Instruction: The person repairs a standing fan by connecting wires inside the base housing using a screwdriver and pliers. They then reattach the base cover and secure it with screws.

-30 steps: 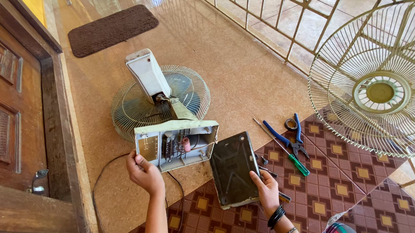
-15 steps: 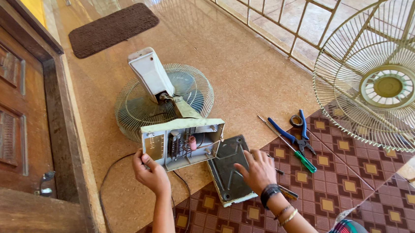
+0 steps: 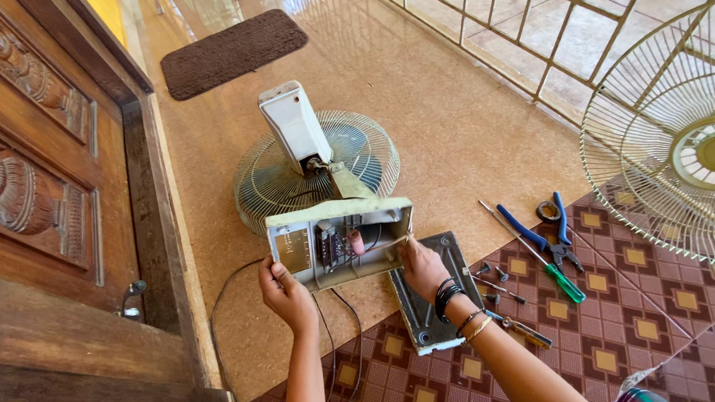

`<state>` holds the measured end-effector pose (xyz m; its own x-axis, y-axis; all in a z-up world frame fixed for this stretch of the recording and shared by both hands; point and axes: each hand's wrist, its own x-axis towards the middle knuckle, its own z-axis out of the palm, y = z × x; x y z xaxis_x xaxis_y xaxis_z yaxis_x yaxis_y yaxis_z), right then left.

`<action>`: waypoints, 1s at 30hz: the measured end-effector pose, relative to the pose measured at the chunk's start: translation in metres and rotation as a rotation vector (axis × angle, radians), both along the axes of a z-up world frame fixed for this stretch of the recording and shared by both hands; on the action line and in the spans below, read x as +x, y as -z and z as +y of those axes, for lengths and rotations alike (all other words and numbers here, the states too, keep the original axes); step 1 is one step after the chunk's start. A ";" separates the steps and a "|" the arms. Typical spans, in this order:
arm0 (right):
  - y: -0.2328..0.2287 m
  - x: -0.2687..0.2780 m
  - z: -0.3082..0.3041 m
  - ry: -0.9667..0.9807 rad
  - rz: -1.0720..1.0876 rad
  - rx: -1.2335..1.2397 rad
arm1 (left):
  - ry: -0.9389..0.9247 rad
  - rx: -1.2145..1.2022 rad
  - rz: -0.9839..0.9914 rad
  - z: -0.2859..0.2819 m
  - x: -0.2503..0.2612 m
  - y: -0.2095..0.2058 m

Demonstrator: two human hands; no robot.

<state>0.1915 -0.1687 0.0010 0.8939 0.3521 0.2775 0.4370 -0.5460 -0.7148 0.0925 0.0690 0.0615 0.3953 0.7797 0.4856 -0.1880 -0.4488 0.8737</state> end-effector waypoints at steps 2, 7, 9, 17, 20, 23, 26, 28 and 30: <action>-0.025 0.001 0.002 0.004 -0.093 0.089 | 0.002 -0.133 -0.019 0.005 0.004 0.026; -0.097 0.020 0.014 0.032 -0.165 -0.196 | 0.149 -0.661 -0.224 -0.018 0.008 0.069; -0.112 0.023 0.012 0.042 -0.197 -0.249 | 0.200 -0.791 -0.222 -0.039 0.000 0.066; -0.156 0.024 0.002 -0.054 -0.513 -0.313 | 0.651 -1.201 0.032 -0.102 -0.022 0.067; -0.159 0.009 0.013 -0.167 -0.799 -0.447 | 0.885 -0.985 0.385 -0.109 -0.031 0.062; -0.162 0.002 0.016 -0.184 -0.783 -0.380 | 0.889 -0.714 0.616 -0.096 -0.045 0.034; -0.166 -0.003 0.020 -0.204 -0.664 -0.339 | 0.446 -0.229 0.569 -0.080 -0.064 0.000; -0.168 -0.006 0.022 -0.195 -0.695 -0.292 | 0.142 -0.173 0.513 -0.063 -0.062 -0.019; -0.167 -0.009 0.023 -0.187 -0.680 -0.239 | 0.079 0.157 0.311 -0.039 -0.049 -0.034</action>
